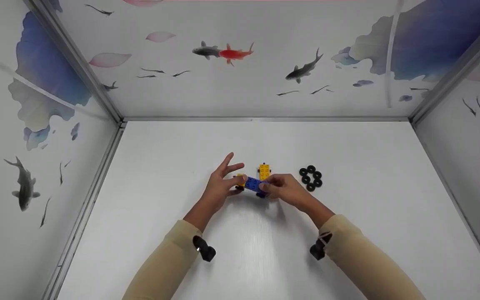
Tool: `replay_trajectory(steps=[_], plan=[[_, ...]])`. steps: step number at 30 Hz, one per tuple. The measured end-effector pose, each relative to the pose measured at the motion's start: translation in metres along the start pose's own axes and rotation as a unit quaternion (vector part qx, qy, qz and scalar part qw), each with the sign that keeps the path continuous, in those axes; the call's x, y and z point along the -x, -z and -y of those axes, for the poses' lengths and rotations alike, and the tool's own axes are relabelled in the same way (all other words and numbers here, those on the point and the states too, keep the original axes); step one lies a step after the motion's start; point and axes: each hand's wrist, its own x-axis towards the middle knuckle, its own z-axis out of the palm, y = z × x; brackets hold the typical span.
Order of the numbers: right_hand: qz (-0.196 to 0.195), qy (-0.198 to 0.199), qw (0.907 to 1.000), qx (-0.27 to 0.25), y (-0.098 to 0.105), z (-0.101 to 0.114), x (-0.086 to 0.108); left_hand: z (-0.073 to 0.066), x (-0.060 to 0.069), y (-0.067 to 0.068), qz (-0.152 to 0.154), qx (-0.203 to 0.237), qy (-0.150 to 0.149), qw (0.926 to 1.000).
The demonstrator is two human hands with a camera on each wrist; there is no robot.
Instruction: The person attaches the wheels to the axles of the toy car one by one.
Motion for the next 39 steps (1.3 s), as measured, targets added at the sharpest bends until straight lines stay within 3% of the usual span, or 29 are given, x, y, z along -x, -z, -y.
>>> replay_trajectory(steps=[7,16,31,39], plan=[[0.059,-0.005,0.9981,0.018,-0.012,0.003,0.005,-0.003,-0.001,-0.004,0.005,-0.001,-0.009,0.9999],[0.076,0.000,0.9959,0.049,-0.025,0.009,0.007,-0.002,0.001,-0.012,0.018,-0.024,-0.010,0.9995],[0.040,0.014,0.9983,0.042,-0.029,0.010,0.005,0.001,0.005,-0.015,0.025,-0.030,-0.004,0.9992],[0.027,0.021,0.9984,0.044,-0.027,0.010,0.002,0.001,0.008,-0.007,0.083,-0.029,0.020,0.9959]])
